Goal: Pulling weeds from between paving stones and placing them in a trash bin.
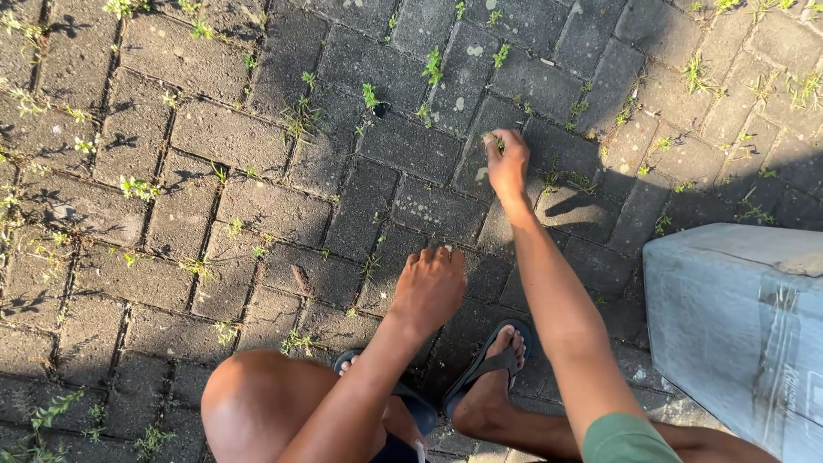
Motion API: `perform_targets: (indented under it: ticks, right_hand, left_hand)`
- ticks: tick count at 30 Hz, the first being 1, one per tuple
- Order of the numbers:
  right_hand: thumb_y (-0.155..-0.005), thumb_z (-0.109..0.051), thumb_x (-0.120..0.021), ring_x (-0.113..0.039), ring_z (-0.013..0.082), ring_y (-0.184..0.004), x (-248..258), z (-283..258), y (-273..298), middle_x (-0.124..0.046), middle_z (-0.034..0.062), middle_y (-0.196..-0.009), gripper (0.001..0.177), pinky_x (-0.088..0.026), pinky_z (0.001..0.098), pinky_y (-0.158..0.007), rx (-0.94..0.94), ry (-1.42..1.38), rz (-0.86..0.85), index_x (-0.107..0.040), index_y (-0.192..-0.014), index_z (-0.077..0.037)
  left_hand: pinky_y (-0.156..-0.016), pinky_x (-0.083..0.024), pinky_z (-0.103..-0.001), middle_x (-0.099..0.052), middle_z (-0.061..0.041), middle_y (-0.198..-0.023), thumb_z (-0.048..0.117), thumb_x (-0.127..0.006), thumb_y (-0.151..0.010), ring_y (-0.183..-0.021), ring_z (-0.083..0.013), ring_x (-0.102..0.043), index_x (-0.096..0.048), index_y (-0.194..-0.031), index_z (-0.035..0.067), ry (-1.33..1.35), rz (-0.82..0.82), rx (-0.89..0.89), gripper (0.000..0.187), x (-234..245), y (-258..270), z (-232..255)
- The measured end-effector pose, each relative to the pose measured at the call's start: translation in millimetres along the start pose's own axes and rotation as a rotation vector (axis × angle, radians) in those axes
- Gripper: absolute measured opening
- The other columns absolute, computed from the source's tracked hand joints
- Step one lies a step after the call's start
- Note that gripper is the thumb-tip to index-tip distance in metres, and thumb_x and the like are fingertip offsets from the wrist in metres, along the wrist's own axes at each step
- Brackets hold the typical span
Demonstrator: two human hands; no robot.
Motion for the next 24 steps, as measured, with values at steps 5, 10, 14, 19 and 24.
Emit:
perform_targets:
  ticks: [5, 10, 14, 19, 24]
  right_hand:
    - [-0.094, -0.003, -0.074, -0.069, 0.0352, -0.09, 16, -24, 2, -0.068, 0.0187, -0.101, 0.016, -0.054, 0.0416, -0.077, 0.077, 0.026, -0.163, -0.07, -0.109, 0.0]
    - [-0.091, -0.003, -0.075, -0.066, 0.0366, -0.088, 2, -43, 13, -0.064, 0.0205, -0.101, 0.03, -0.054, 0.0436, -0.077, 0.185, 0.037, -0.276, -0.067, -0.119, 0.004]
    - [-0.091, -0.001, -0.073, -0.067, 0.0362, -0.09, -12, -37, 25, -0.064, 0.0192, -0.102, 0.027, -0.056, 0.0434, -0.08, 0.217, 0.086, -0.304, -0.066, -0.116, 0.003]
    - [-0.093, 0.005, -0.062, -0.067, 0.0367, -0.098, -40, -17, 32, -0.064, 0.0201, -0.108, 0.023, -0.057, 0.0415, -0.088, 0.228, 0.27, -0.339, -0.064, -0.115, 0.003]
    - [-0.099, -0.006, -0.066, -0.065, 0.0402, -0.1, -62, 3, 19, -0.065, 0.0204, -0.107, 0.016, -0.051, 0.0473, -0.089, 0.014, 0.052, -0.248, -0.064, -0.113, 0.001]
  left_hand:
    - [-0.09, -0.053, -0.049, -0.068, -0.018, -0.107, 0.027, -0.066, -0.093, -0.106, -0.035, -0.067, -0.063, -0.107, 0.002, -0.014, 0.001, -0.013, 0.028, -4, -2, 1]
    - [-0.092, -0.052, -0.049, -0.068, -0.018, -0.108, 0.027, -0.066, -0.094, -0.106, -0.0355, -0.067, -0.063, -0.108, 0.003, -0.019, -0.001, -0.011, 0.029, -11, -2, 1]
    - [-0.09, -0.053, -0.049, -0.068, -0.018, -0.109, 0.028, -0.066, -0.094, -0.106, -0.0356, -0.067, -0.063, -0.108, 0.002, -0.035, -0.001, -0.016, 0.03, -9, -1, 3]
    - [-0.091, -0.054, -0.047, -0.068, -0.018, -0.109, 0.027, -0.065, -0.095, -0.106, -0.0344, -0.067, -0.064, -0.108, 0.001, -0.039, -0.006, -0.014, 0.029, -8, 2, 2]
    - [-0.09, -0.053, -0.048, -0.069, -0.017, -0.107, 0.026, -0.067, -0.093, -0.106, -0.0336, -0.067, -0.064, -0.107, 0.001, -0.002, 0.023, 0.017, 0.029, -4, 7, -1]
Point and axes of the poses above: each hand's wrist, its own y-axis away from the middle knuckle, its own x-axis out of the back of the hand, z = x × y, the point moved 5 cm from there along -y, towards the middle knuckle
